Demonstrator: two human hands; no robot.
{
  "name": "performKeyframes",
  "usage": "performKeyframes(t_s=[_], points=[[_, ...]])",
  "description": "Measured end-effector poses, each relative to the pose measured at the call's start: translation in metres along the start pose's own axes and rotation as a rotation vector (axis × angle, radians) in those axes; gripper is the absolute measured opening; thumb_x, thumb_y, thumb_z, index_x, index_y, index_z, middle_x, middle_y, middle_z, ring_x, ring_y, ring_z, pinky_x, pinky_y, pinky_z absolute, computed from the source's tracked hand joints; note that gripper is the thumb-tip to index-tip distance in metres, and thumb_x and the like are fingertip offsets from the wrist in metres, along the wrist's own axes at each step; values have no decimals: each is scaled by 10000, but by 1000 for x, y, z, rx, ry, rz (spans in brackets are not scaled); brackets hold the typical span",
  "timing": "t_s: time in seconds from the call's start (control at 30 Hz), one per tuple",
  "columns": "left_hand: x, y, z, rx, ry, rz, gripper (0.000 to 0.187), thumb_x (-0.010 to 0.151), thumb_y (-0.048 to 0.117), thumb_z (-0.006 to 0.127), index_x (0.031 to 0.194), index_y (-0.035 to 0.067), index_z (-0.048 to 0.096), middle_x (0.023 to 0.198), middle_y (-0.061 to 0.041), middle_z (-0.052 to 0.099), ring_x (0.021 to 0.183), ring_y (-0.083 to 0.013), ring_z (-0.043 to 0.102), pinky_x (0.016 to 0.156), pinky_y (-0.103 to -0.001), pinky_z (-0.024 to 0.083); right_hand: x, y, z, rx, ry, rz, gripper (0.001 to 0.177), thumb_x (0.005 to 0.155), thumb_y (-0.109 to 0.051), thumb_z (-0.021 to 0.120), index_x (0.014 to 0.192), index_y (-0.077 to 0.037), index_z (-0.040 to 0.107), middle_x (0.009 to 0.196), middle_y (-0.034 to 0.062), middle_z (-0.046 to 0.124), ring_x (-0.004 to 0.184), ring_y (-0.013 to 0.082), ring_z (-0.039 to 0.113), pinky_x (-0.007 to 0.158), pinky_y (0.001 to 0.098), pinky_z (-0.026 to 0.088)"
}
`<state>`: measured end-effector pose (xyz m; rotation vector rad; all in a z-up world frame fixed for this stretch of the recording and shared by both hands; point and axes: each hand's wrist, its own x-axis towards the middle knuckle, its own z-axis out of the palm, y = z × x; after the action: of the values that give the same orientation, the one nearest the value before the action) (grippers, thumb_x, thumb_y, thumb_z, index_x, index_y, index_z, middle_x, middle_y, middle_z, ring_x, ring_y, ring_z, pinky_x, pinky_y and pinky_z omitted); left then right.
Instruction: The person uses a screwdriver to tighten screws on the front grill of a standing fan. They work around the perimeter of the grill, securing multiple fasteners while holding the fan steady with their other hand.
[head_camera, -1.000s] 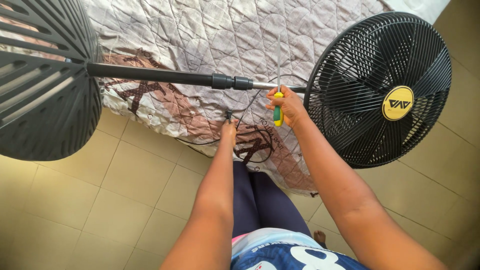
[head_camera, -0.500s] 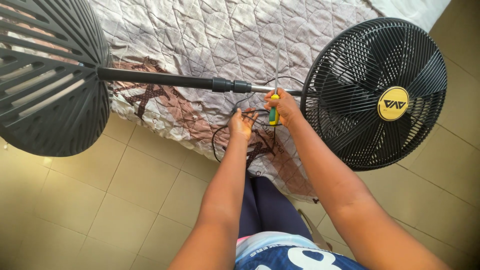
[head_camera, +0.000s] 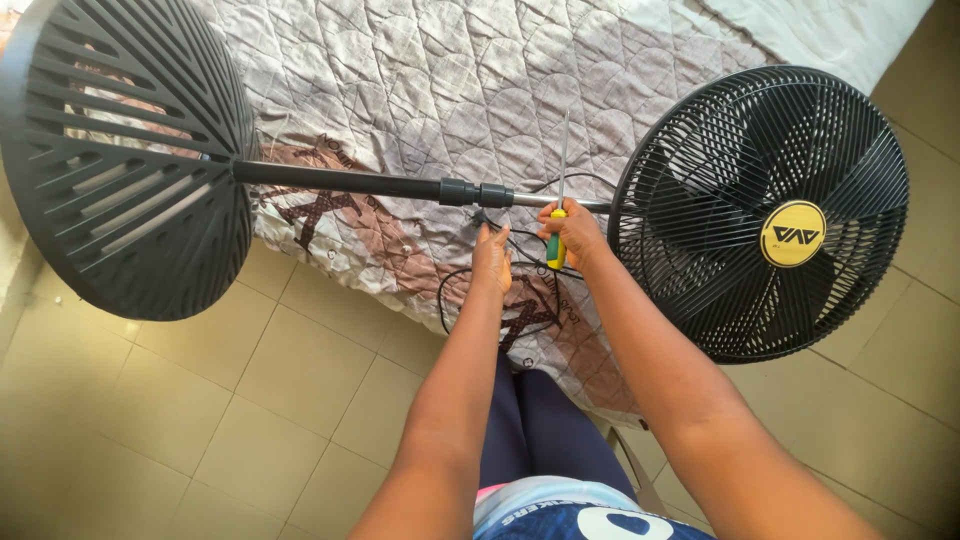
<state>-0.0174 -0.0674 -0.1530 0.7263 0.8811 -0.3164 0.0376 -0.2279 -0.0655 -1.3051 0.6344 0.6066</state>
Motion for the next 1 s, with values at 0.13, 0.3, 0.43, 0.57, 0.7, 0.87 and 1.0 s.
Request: performKeyframes(t_s=[0.13,0.3,0.43,0.57,0.7,0.87,1.0], points=[[-29,19,24,176,72,-9,956,891,232,707,1648,181,125,1675,-131,262,1526,-303,266,1181,-557,194,1,-1,0,-19,17,12,287,791,150,612,999,-46,583,1080,113,633,1048,240,676,895,381,634],[-51,34,52,530,124,29,1017,897,307,747,1641,193,63,1726,-73,-99,1575,-285,45,1220,-527,231,3,1,-2,-17,-2,0,279,794,144,610,1004,-37,581,1055,105,630,1008,226,678,827,379,643],[-63,30,70,588,-2,162,1006,911,294,731,1646,154,59,1730,-106,-10,1548,-275,183,1193,-430,281,8,3,-2,-26,40,35,253,826,134,625,1016,-28,586,952,126,628,821,238,665,703,382,605],[-82,23,89,386,-138,112,1027,890,324,688,1653,172,18,1629,-172,332,1347,-299,520,1102,-388,402,7,4,-1,-173,99,-3,113,900,19,611,991,-47,624,870,115,662,729,214,659,629,348,574],[-92,30,109,345,-113,65,917,963,499,554,1662,169,59,1555,-208,483,1147,-282,583,984,-382,456,-11,-16,9,-332,211,-77,96,891,-21,620,980,-56,631,878,77,673,752,194,683,603,341,592],[-87,24,106,412,-166,393,856,1066,562,445,1656,32,122,1712,-176,210,1545,-263,270,1225,-351,232,-72,-48,13,-608,290,-433,250,832,0,714,1060,-29,618,916,119,680,812,210,721,697,327,545],[-87,23,101,351,-209,366,905,1027,577,443,1637,18,76,1703,-191,181,1565,-284,206,1239,-370,180,-116,-92,20,-445,264,-752,273,905,73,616,1158,-29,613,1071,111,671,946,166,757,800,291,570]])
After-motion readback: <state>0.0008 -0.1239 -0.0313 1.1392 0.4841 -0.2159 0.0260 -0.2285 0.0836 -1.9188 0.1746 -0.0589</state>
